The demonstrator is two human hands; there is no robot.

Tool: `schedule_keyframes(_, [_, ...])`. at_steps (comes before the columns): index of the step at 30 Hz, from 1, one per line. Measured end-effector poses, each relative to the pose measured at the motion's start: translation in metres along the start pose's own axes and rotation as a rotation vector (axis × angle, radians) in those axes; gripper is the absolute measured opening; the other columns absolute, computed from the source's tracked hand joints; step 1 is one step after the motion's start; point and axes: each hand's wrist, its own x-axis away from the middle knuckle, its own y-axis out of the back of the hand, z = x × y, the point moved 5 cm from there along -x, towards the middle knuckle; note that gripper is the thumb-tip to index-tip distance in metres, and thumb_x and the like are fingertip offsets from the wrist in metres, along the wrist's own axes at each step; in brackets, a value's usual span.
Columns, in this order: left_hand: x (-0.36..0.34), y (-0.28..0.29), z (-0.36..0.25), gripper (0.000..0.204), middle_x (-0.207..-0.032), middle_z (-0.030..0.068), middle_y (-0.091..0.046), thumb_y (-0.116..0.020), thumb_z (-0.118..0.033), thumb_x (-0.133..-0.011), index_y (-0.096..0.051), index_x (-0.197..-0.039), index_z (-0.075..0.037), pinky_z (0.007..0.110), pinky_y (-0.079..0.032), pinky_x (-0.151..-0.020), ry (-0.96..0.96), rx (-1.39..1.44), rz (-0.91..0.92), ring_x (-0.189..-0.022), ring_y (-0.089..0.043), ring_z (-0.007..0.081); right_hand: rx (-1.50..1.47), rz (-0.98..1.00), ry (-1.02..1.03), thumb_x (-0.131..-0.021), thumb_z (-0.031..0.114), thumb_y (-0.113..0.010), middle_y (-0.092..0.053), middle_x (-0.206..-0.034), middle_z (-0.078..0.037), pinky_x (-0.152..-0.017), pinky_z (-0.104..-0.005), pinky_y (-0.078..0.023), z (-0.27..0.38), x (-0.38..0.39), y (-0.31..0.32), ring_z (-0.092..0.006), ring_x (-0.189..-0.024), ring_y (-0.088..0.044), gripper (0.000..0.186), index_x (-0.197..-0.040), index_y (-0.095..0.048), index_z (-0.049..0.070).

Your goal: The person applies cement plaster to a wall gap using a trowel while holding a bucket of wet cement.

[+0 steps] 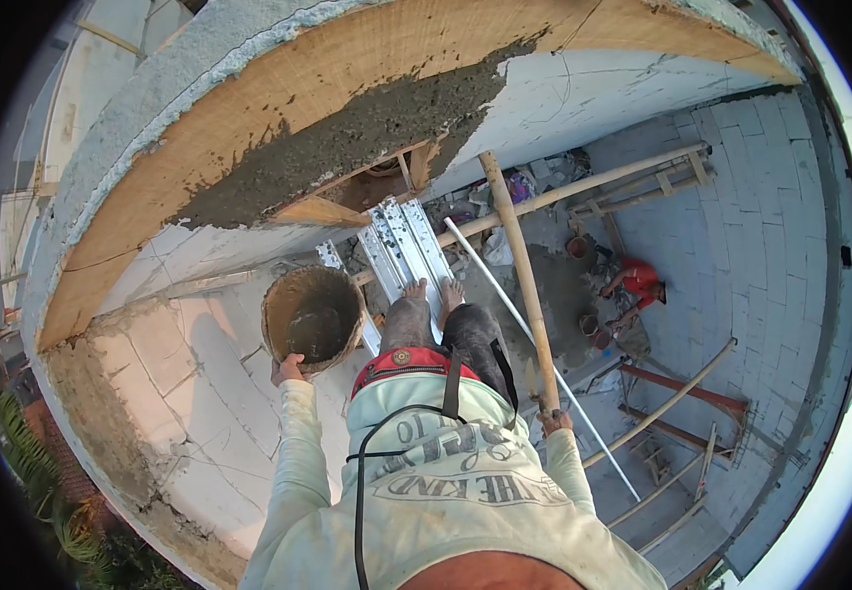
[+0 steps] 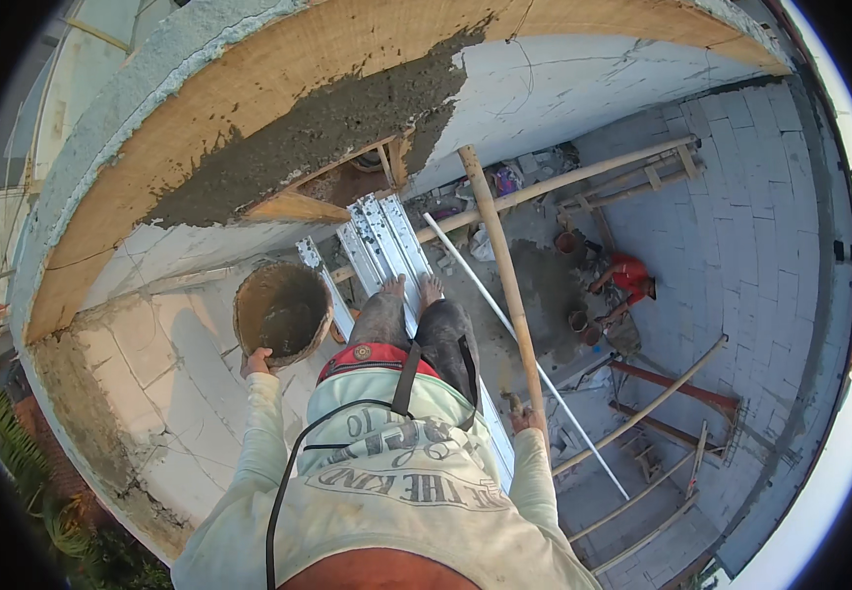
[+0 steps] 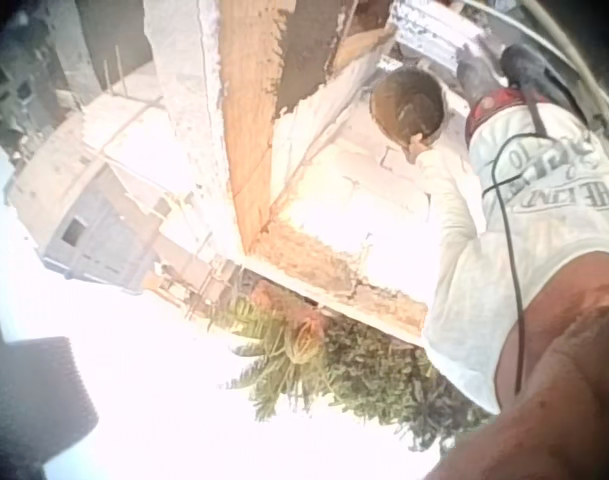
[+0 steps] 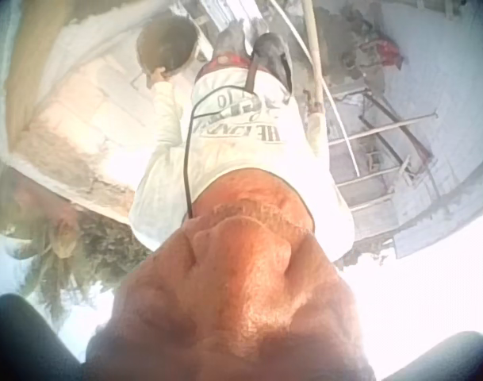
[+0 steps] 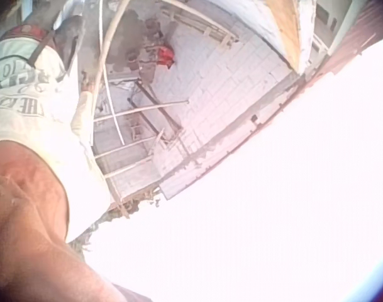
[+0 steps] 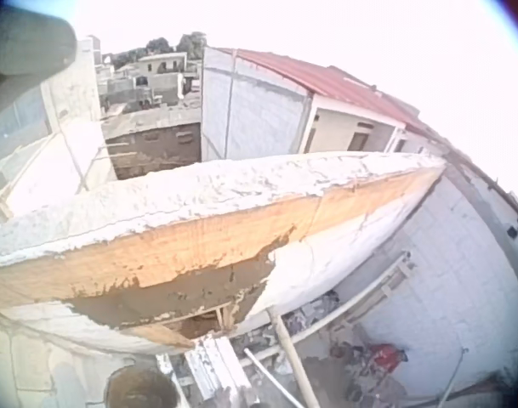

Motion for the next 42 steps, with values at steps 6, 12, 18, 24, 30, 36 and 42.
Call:
schedule_keyframes(6, [-0.023,-0.019,0.014,0.05,-0.09,0.0039,-0.067,-0.062,0.001,-0.054,-0.069,-0.103,-0.009,0.033,-0.044,-0.044,0.043,-0.098,0.003,-0.065,-0.06,0.0228,0.021,-0.023,-0.119,-0.068,0.036,-0.075,-0.068,-0.08,-0.019,-0.07,-0.0416,-0.052,-0.035,0.014,-0.037,-0.0345,-0.078,-0.067,0.043,-0.09,-0.068,0.0])
schedule_keyframes(12, [-0.017,-0.043,0.005,0.05,-0.092,0.0064,-0.068,-0.062,0.001,-0.054,-0.069,-0.102,-0.01,0.037,-0.056,-0.053,0.019,-0.151,0.059,-0.072,-0.064,0.026,-0.129,-0.105,-0.251,-0.067,0.038,-0.077,-0.068,-0.082,-0.02,-0.069,-0.042,-0.053,-0.061,0.015,-0.054,-0.0323,-0.076,-0.067,0.047,-0.091,-0.067,-0.001])
schedule_keyframes(18, [0.028,-0.055,-0.024,0.044,-0.094,0.0085,-0.07,-0.061,0.003,-0.055,-0.07,-0.098,-0.005,0.036,-0.055,-0.067,-0.173,0.078,0.247,-0.077,-0.065,0.0256,-0.259,-0.046,-0.179,-0.078,0.035,-0.068,-0.064,-0.061,-0.011,-0.048,-0.0355,-0.05,-0.01,0.028,-0.018,-0.0203,-0.049,-0.062,0.038,-0.089,-0.07,-0.002])
schedule_keyframes(24, [0.145,-0.101,-0.093,0.037,-0.097,0.006,-0.07,-0.06,0.003,-0.062,-0.068,-0.098,0.001,0.028,-0.047,-0.082,-0.482,0.002,0.472,-0.086,-0.061,0.0187,-0.693,-0.082,0.235,-0.081,0.025,-0.07,-0.057,-0.064,-0.003,-0.042,-0.0289,-0.043,0.088,0.04,0.058,-0.0131,-0.046,-0.052,0.029,-0.093,-0.065,-0.001])
schedule_keyframes(30, [0.23,-0.138,-0.118,0.037,-0.095,0.0056,-0.069,-0.06,0.002,-0.065,-0.066,-0.102,0.002,0.029,-0.048,-0.082,-0.532,-0.033,0.654,-0.084,-0.061,0.0185,-0.9,0.026,0.593,-0.078,0.02,-0.072,-0.057,-0.075,-0.003,-0.049,-0.0242,-0.043,0.212,0.092,0.131,-0.0082,-0.055,-0.051,0.039,-0.108,-0.056,0.001])
schedule_keyframes(36, [0.283,-0.173,-0.119,0.04,-0.094,0.0072,-0.069,-0.062,-0.002,-0.066,-0.064,-0.105,0.004,0.03,-0.048,-0.081,-0.694,-0.153,0.786,-0.081,-0.06,0.0181,-0.343,-0.159,0.955,-0.079,0.024,-0.066,-0.061,-0.073,-0.014,-0.061,-0.0408,-0.051,0.256,0.104,0.129,-0.0315,-0.071,-0.065,0.051,-0.122,-0.05,0.001])
schedule_keyframes(42, [0.322,-0.19,-0.101,0.045,-0.097,0.0104,-0.068,-0.063,-0.006,-0.068,-0.062,-0.111,0.005,0.032,-0.049,-0.082,-0.957,-0.292,0.806,-0.085,-0.061,0.0207,0.237,-0.319,0.939,-0.085,0.021,-0.061,-0.061,-0.09,-0.019,-0.069,-0.0474,-0.054,0.327,0.132,0.155,-0.038,-0.08,-0.066,0.052,-0.13,-0.048,0.0])
